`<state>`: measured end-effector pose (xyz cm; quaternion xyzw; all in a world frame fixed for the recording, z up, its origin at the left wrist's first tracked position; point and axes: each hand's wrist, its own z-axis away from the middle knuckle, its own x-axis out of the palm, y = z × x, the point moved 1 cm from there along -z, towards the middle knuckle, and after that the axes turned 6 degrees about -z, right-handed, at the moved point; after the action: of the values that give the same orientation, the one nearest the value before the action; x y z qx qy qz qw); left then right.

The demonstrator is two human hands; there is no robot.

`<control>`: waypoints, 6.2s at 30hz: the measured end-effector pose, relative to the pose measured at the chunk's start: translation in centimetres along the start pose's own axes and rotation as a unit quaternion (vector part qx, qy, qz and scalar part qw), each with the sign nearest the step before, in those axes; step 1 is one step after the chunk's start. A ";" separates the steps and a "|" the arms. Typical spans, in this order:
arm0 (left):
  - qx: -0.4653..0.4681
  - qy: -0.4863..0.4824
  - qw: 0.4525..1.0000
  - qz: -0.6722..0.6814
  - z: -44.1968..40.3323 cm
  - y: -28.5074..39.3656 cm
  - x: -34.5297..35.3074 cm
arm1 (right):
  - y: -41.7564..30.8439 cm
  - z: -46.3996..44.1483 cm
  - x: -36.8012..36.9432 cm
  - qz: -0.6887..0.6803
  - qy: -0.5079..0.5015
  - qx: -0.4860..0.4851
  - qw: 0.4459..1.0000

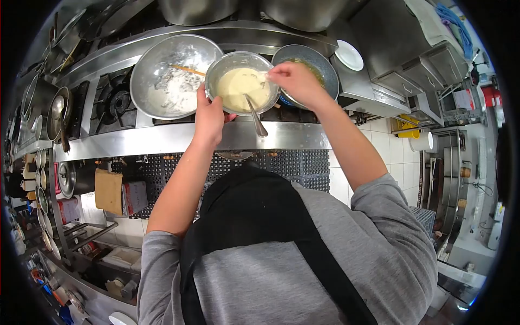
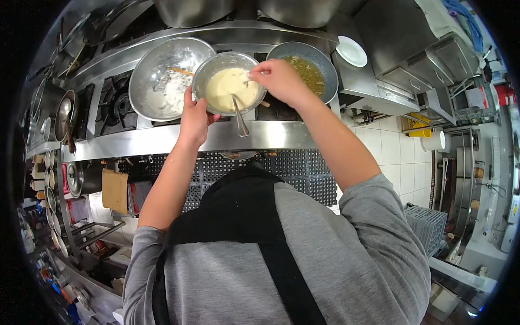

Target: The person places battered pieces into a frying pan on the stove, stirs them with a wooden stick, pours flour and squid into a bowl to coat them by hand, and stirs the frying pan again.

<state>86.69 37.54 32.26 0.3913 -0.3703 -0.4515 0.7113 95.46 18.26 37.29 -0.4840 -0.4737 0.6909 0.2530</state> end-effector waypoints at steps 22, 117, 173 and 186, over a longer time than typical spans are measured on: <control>0.025 0.026 0.999 -0.015 -3.4 0.3 4.6 | 2.7 -8.4 -3.1 0.479 0.020 -0.203 0.854; 0.104 0.147 0.984 0.011 -0.1 3.7 -22.4 | -7.8 -13.8 14.8 0.216 0.014 -0.223 0.951; 0.058 -0.064 0.996 -0.027 -3.7 3.3 9.6 | -7.6 -3.6 -9.8 0.499 0.200 -0.237 0.809; 0.076 0.013 0.997 -0.028 -6.0 2.6 5.9 | 1.9 -3.9 -15.3 0.451 0.220 -0.115 0.858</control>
<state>94.75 34.12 33.07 0.4597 -0.3836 -0.4366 0.6715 105.39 6.72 41.80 -0.8097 -0.2116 0.5455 -0.0455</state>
